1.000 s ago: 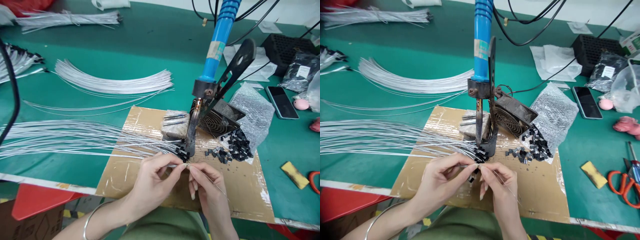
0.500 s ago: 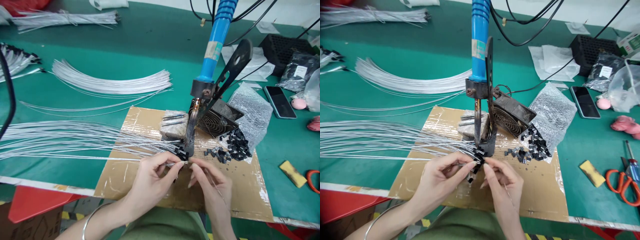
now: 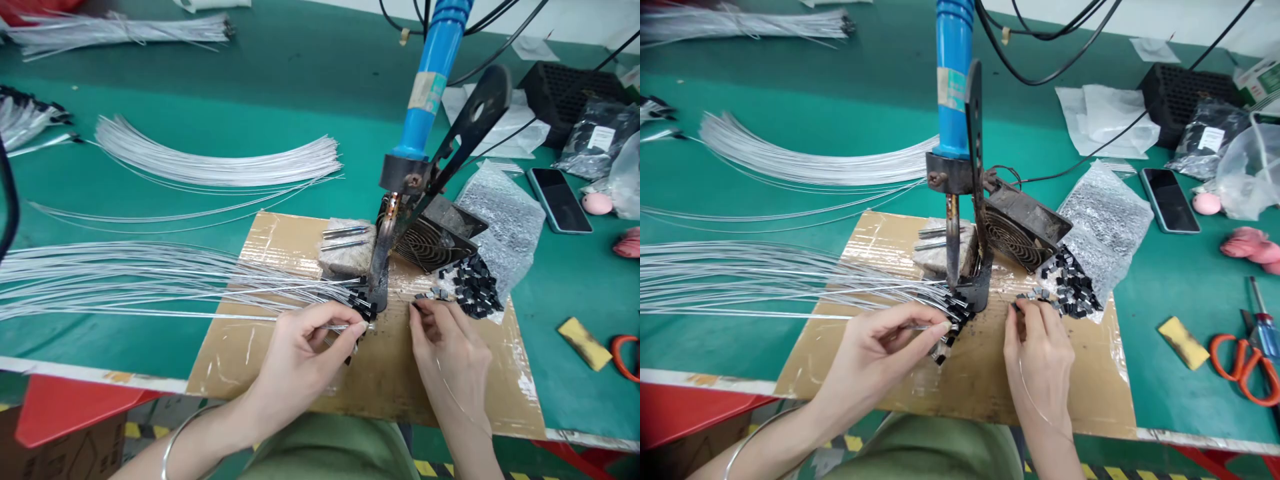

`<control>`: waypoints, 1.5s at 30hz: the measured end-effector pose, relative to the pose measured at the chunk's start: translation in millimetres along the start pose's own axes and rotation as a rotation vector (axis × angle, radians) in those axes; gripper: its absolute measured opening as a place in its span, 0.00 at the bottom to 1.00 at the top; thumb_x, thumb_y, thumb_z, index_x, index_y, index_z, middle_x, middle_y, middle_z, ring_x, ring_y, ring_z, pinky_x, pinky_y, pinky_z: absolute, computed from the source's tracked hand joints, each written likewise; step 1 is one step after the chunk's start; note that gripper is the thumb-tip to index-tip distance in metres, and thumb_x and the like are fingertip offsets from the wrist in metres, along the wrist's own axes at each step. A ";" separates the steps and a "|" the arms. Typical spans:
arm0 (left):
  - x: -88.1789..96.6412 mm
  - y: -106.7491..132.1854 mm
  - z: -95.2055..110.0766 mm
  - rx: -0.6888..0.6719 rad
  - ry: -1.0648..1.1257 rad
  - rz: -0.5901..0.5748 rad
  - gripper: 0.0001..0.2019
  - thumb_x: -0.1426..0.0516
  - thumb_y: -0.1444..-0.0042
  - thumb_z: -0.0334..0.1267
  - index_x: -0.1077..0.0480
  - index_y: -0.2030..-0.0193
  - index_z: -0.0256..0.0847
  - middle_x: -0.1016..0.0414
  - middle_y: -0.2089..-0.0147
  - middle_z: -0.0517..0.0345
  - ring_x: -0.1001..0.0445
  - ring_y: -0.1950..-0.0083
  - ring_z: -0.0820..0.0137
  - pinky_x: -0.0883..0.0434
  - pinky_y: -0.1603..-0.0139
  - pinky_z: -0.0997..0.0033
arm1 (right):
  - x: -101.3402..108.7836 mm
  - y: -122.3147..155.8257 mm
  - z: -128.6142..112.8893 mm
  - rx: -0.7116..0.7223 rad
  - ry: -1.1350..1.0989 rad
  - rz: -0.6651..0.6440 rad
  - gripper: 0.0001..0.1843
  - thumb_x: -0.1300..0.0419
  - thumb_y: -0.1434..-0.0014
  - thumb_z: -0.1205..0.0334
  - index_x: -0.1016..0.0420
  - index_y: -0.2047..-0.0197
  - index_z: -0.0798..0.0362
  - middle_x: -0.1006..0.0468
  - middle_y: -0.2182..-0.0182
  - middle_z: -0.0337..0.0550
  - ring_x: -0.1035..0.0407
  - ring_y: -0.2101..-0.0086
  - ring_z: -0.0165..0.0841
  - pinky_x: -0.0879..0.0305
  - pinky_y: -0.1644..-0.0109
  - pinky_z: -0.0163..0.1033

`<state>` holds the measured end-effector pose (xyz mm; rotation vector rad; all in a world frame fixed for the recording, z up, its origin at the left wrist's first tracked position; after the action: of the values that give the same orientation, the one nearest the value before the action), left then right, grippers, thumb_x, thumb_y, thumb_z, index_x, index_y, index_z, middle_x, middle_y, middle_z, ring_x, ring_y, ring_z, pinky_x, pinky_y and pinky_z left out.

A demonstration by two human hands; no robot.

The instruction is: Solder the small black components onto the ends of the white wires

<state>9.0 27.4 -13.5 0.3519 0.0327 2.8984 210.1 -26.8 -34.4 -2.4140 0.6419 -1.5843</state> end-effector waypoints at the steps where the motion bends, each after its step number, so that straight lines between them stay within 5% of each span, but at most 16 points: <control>1: 0.2 -0.5 0.7 -0.006 0.003 0.001 0.07 0.36 0.41 0.30 0.16 0.69 0.40 0.16 0.73 0.58 0.26 0.75 0.74 0.35 0.76 0.78 | 1.9 0.0 -1.3 0.024 0.008 0.002 0.13 0.41 0.25 0.59 0.18 0.59 0.54 0.16 0.66 0.44 0.23 0.73 0.34 0.30 0.65 0.39; 11: -2.0 1.7 -2.0 0.051 -0.074 -0.065 0.10 0.38 0.38 0.36 0.17 0.68 0.38 0.26 0.78 0.61 0.42 0.79 0.76 0.44 0.79 0.76 | 11.6 -5.9 -0.2 0.036 0.029 -0.098 0.16 0.44 0.28 0.60 0.18 0.63 0.53 0.15 0.72 0.42 0.19 0.77 0.37 0.29 0.74 0.40; 17: -2.6 0.2 -2.1 0.090 -0.084 -0.086 0.10 0.39 0.38 0.37 0.18 0.67 0.38 0.22 0.74 0.58 0.41 0.78 0.76 0.43 0.78 0.75 | 6.5 3.9 15.8 -0.368 -0.516 -0.172 0.11 0.34 0.34 0.52 0.14 0.62 0.50 0.13 0.71 0.41 0.17 0.75 0.35 0.18 0.69 0.36; 23: -1.0 -4.1 2.1 0.092 -0.101 -0.089 0.09 0.38 0.40 0.36 0.19 0.70 0.38 0.23 0.77 0.60 0.43 0.79 0.77 0.45 0.78 0.75 | -6.6 10.8 -14.1 -0.592 -1.041 -0.277 0.08 0.27 0.36 0.54 0.10 0.60 0.48 0.16 0.76 0.39 0.20 0.77 0.32 0.19 0.73 0.32; 27: -1.0 -5.9 3.0 0.132 0.005 -0.127 0.08 0.38 0.41 0.35 0.20 0.70 0.38 0.16 0.70 0.54 0.25 0.71 0.71 0.31 0.71 0.76 | -10.5 16.3 -27.3 -0.730 -1.138 -0.288 0.09 0.25 0.38 0.52 0.10 0.62 0.48 0.18 0.76 0.38 0.26 0.79 0.29 0.23 0.76 0.31; 34: -4.6 -9.3 5.3 0.181 0.246 -0.216 0.07 0.35 0.41 0.30 0.21 0.71 0.38 0.14 0.67 0.53 0.17 0.64 0.70 0.24 0.63 0.78 | -14.5 17.7 -36.3 -0.683 -1.157 -0.328 0.12 0.26 0.36 0.50 0.10 0.61 0.50 0.19 0.78 0.39 0.27 0.79 0.30 0.24 0.77 0.34; 45: -4.8 -7.5 6.1 0.187 0.283 -0.190 0.08 0.35 0.42 0.28 0.20 0.72 0.39 0.13 0.66 0.56 0.16 0.63 0.71 0.22 0.60 0.80 | -15.8 19.1 -36.1 -0.693 -1.155 -0.305 0.12 0.26 0.37 0.50 0.10 0.62 0.49 0.19 0.78 0.39 0.26 0.79 0.31 0.23 0.76 0.34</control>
<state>16.6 33.7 -9.0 -0.0340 0.3634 2.7373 167.3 -33.8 -39.7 -3.3761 0.6055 0.2713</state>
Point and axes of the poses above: each hand's wrist, its own y-axis away from the middle knuckle, its own x-axis out of the back of the hand, z = x × y, the point moved 6 cm from there along -y, towards the middle knuckle
